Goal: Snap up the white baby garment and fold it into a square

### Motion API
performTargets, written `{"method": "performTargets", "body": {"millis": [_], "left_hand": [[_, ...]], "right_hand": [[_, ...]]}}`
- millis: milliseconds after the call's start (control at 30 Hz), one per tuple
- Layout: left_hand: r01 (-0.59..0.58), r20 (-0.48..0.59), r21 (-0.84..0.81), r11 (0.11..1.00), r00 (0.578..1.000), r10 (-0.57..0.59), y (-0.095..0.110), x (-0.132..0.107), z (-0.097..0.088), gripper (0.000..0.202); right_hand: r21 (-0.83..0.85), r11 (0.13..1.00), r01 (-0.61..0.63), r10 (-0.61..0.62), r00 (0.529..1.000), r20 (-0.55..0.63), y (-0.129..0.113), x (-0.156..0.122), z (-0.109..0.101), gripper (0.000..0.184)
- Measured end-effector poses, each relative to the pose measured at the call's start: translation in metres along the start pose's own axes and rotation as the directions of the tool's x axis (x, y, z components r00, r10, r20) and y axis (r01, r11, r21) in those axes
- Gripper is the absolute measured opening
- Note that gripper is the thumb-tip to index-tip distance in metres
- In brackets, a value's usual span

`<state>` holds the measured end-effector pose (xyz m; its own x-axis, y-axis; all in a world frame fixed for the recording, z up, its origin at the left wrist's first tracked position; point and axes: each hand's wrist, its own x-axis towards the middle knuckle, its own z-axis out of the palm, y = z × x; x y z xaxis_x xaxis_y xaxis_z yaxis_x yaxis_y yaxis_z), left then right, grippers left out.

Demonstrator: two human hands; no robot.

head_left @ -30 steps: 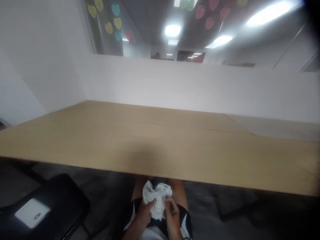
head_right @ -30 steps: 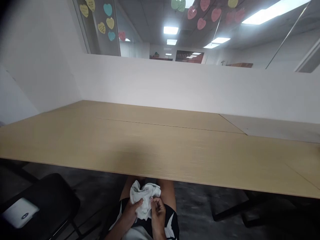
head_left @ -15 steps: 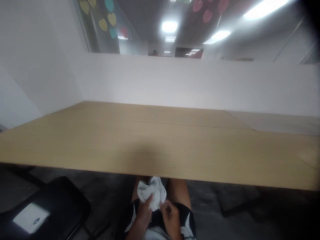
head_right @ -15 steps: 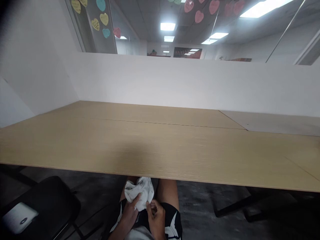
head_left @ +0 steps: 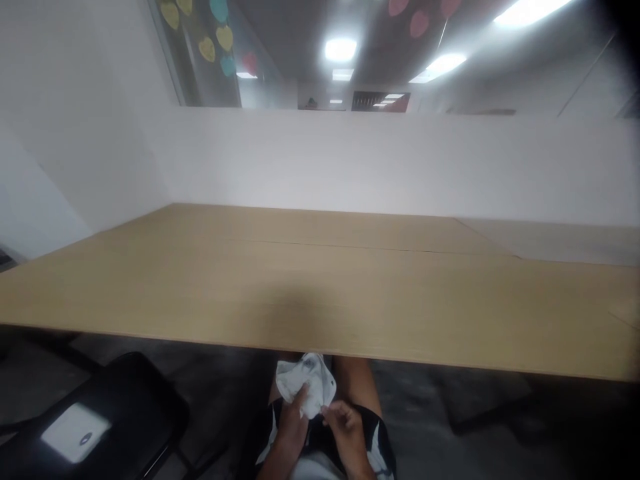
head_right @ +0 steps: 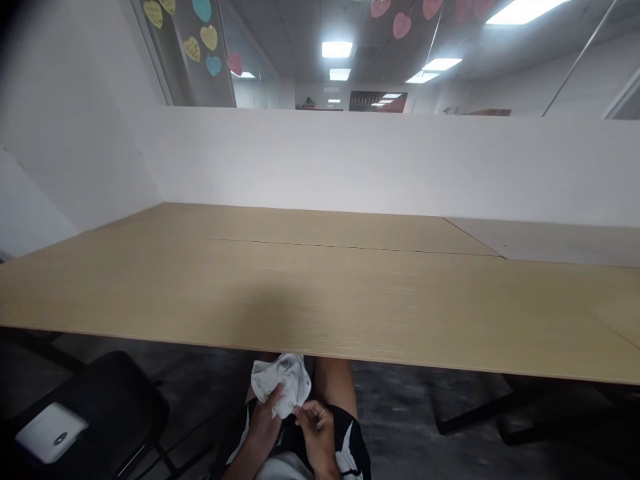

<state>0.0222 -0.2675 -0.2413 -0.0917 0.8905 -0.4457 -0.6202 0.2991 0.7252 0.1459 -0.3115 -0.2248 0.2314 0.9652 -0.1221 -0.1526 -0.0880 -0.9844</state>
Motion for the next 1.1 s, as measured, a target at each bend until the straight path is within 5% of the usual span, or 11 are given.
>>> {"method": "performTargets", "body": {"millis": [233, 500, 833, 1100], "left_hand": [[-0.004, 0.096, -0.042, 0.999, 0.995, 0.008, -0.007, -0.003, 0.006, 0.061], [-0.236, 0.124, 0.298, 0.925, 0.97, 0.208, 0.01, -0.018, 0.009, 0.07], [-0.216, 0.147, 0.418, 0.883, 0.975, 0.169, 0.02, -0.03, 0.024, 0.067], [-0.263, 0.187, 0.378, 0.888, 0.961, 0.205, 0.007, -0.015, 0.006, 0.068]], "right_hand": [[-0.127, 0.98, 0.151, -0.163, 0.983, -0.089, 0.01, -0.002, -0.002, 0.038], [-0.458, 0.851, 0.257, -0.361, 0.92, -0.155, 0.018, 0.001, -0.001, 0.033], [-0.485, 0.832, 0.27, -0.401, 0.897, -0.188, 0.032, 0.008, -0.009, 0.022], [-0.384, 0.872, 0.303, -0.388, 0.906, -0.167, 0.044, 0.011, -0.005, 0.02]]}}
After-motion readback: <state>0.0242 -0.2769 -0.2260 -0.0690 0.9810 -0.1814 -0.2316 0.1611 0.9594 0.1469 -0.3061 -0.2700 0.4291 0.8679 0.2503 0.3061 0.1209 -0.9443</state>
